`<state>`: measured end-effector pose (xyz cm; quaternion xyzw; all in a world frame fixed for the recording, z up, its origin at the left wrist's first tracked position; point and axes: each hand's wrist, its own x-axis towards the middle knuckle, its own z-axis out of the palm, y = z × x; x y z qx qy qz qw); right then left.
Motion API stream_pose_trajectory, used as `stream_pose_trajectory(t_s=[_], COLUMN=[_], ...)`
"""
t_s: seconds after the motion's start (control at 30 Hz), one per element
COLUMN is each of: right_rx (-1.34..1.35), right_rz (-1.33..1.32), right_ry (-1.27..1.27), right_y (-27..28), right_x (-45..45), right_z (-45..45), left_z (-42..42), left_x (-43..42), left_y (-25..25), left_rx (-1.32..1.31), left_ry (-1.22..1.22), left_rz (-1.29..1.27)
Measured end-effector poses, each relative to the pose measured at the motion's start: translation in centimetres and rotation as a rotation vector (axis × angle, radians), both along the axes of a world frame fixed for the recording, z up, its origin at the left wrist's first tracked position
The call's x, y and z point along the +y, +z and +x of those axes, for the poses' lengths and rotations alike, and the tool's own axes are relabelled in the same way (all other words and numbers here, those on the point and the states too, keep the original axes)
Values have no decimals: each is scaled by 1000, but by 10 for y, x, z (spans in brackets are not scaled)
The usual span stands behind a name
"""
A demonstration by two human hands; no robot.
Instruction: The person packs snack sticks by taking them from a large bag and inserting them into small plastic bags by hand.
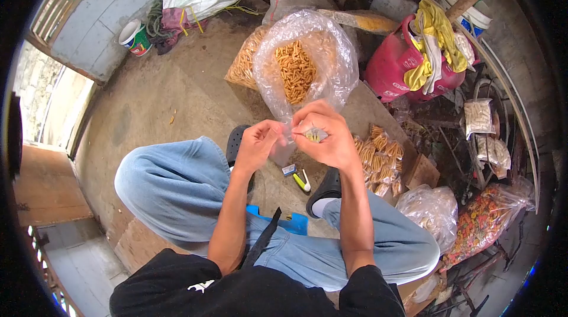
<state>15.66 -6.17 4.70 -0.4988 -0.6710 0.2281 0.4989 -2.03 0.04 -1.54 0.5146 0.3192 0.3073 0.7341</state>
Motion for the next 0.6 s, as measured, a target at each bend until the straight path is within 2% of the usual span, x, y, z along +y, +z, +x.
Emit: stream_pose_trajectory(t_s=[0.1,0.23,0.3,0.33,0.5,0.57,0.6], right_rx=[107,127,-104,-104,45,149,253], right_rz=[-91,-172,-189,-189,-286,-374,-463], right_ry=[91,63,-40,-41,145,106,67], right_y=[-1,-5,-5,-9,-15,-16,-15], right_x=[-1,-3,-4,-3,0,-2,-2], right_z=[1,-2,-4,-5,-6,-9,-10], left_z=[-1,-2,-2,-2,-4,-5,-6], left_x=[1,3,4,4,2,4,5], left_y=[-6,-7,-10,-10,-9,-12,-13], left_rx=[3,-45,-44,-42,-20,-8,-37], left_ry=[46,172,172,172,140,145,172], left_rz=[13,5,34,62,82,85,-33])
